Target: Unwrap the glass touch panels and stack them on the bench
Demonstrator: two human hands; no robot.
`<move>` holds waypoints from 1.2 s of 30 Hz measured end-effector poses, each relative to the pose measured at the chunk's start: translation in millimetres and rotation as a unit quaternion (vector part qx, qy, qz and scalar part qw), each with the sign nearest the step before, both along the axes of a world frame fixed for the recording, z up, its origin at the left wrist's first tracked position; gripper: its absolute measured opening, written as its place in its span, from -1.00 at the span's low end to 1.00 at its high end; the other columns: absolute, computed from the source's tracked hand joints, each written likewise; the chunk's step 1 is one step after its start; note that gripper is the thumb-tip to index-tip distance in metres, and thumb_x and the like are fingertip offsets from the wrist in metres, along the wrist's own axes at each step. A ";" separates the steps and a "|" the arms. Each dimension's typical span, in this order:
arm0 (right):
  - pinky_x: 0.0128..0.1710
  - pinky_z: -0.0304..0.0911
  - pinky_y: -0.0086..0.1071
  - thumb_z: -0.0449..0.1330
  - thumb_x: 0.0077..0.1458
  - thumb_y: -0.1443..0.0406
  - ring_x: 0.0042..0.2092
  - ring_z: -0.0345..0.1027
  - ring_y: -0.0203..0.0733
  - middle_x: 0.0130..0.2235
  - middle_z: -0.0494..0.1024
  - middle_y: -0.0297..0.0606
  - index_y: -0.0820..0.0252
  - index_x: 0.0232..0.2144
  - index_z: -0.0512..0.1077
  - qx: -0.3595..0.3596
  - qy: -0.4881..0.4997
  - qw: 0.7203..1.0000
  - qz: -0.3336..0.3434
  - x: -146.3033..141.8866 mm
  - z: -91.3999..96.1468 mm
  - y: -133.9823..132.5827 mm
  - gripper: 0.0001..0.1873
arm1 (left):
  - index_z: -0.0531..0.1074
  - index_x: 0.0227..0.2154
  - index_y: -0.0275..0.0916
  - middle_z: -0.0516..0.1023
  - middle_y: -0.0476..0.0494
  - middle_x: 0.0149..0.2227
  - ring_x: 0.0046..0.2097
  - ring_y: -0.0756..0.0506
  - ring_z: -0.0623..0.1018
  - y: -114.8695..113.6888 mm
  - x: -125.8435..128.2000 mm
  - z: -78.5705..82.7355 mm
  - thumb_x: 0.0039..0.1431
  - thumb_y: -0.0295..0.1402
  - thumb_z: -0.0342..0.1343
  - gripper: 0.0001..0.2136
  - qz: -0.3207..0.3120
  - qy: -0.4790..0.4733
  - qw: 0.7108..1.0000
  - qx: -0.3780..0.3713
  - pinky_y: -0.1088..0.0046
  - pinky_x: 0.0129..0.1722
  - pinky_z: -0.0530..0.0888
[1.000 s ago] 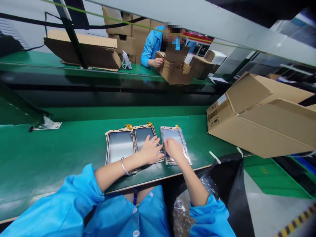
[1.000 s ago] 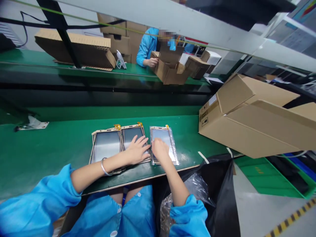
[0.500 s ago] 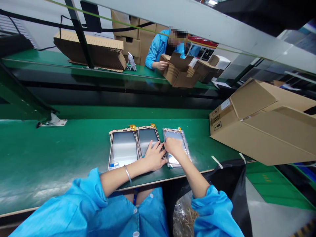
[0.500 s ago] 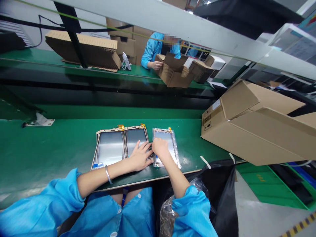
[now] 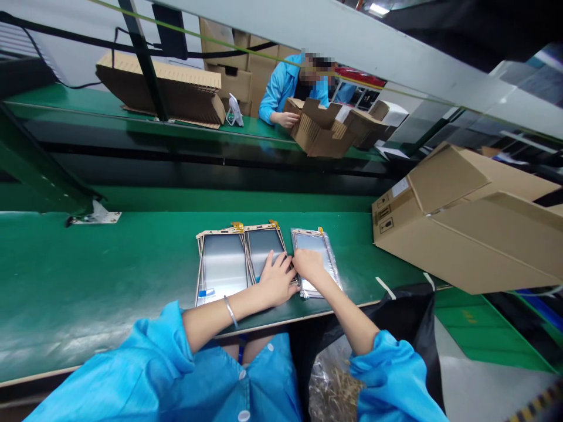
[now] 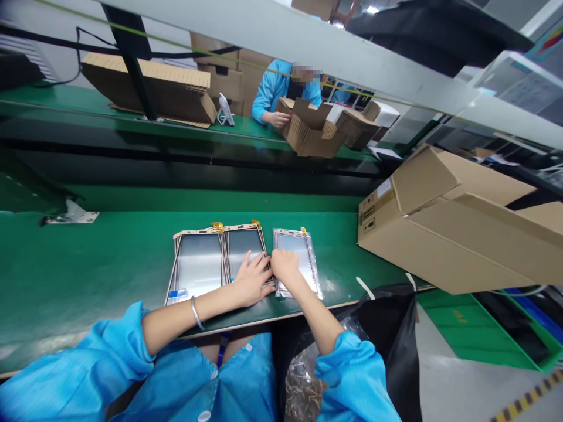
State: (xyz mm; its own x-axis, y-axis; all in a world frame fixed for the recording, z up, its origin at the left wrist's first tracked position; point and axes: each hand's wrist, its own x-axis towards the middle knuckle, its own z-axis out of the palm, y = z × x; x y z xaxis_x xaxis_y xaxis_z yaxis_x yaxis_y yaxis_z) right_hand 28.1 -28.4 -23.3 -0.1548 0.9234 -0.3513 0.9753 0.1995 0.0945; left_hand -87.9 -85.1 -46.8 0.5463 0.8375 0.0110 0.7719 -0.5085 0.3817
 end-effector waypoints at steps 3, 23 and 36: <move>-0.13 0.32 -0.20 0.10 0.23 0.19 -0.16 0.42 -0.18 -0.18 0.52 -0.20 0.27 -0.20 0.43 0.023 0.044 0.998 -0.026 9.0 7.4 -1.3 -0.75 | 0.29 0.14 -0.30 0.19 -0.39 0.26 0.32 -0.35 0.06 -1.7 -1.4 -0.8 0.20 -0.17 0.03 -0.51 0.006 -0.041 0.999 -0.022 -0.15 0.25 -0.21; -0.16 0.33 -0.28 0.02 0.23 0.35 -0.16 0.37 -0.18 -0.22 0.49 -0.19 0.21 -0.22 0.42 0.071 0.452 0.855 0.244 -10.5 82.3 -92.0 -0.82 | 0.05 0.24 -0.20 0.49 -0.30 -0.02 -0.12 -0.22 0.57 -28.4 -25.6 73.2 0.13 0.24 -0.41 -0.23 0.191 -0.655 0.564 -0.465 0.21 -0.21 0.50; -0.15 0.46 -0.28 -0.06 0.17 0.54 -0.06 0.46 -0.04 -0.05 0.54 0.04 0.47 -0.08 0.46 0.346 0.234 0.817 0.398 -24.3 66.5 -129.8 -0.63 | 0.16 0.19 -0.13 0.24 -0.23 0.24 0.26 -0.24 0.21 -40.3 -47.2 88.7 0.25 0.02 -0.12 -0.47 0.310 -0.807 0.290 -0.411 0.11 0.06 0.32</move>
